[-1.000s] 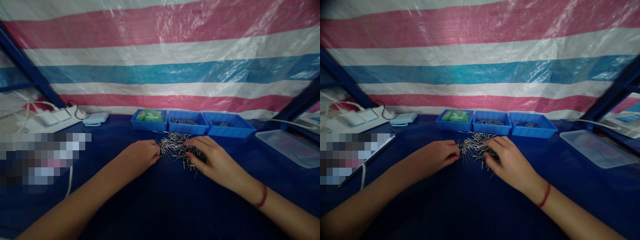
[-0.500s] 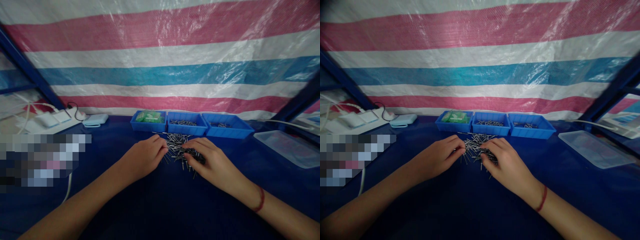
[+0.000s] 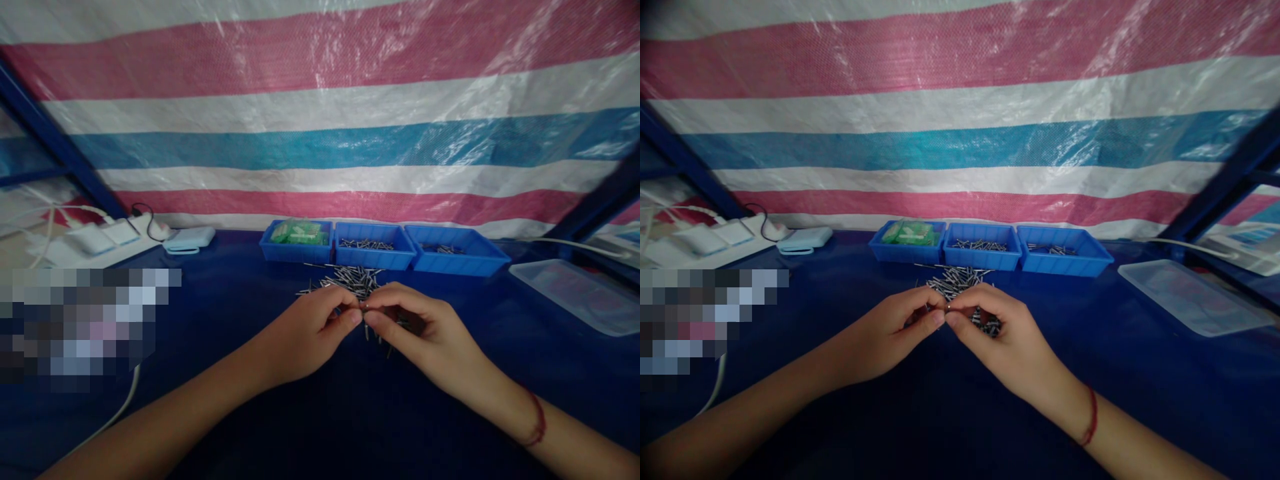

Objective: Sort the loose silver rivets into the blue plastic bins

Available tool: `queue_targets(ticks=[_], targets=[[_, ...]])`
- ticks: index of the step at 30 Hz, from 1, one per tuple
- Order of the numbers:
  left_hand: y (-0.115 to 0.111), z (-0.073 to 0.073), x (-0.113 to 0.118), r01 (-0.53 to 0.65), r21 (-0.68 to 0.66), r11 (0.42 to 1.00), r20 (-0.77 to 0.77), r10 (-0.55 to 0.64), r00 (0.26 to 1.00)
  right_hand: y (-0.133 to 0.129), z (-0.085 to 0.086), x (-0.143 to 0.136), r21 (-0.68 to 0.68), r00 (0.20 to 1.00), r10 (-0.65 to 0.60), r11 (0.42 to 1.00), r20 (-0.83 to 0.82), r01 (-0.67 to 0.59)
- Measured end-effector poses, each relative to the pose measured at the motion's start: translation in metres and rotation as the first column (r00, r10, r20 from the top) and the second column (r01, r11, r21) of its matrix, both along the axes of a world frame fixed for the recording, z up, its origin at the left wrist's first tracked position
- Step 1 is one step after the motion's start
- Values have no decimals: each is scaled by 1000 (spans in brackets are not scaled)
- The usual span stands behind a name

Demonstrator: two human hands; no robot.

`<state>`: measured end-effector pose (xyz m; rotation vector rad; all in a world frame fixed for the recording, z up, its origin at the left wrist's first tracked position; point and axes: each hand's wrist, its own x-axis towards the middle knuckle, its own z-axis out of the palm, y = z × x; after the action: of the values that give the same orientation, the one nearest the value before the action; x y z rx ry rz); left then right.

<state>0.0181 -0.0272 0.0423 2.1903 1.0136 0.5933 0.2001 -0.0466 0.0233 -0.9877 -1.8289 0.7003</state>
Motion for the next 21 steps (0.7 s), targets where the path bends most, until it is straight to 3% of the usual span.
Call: queue_targets(ticks=[6, 14, 21], targets=[[-2, -1, 1, 12, 18, 1000, 1, -12, 1000, 0, 1, 0, 8, 1000, 0, 1000, -18, 0], [0, 0, -2, 162, 55, 985, -14, -161, 987, -2, 2, 1, 61, 999, 11, 998, -44, -8], [0, -1, -2, 140, 86, 986, -20, -138, 990, -4, 5, 0, 128, 999, 2, 992, -33, 2]])
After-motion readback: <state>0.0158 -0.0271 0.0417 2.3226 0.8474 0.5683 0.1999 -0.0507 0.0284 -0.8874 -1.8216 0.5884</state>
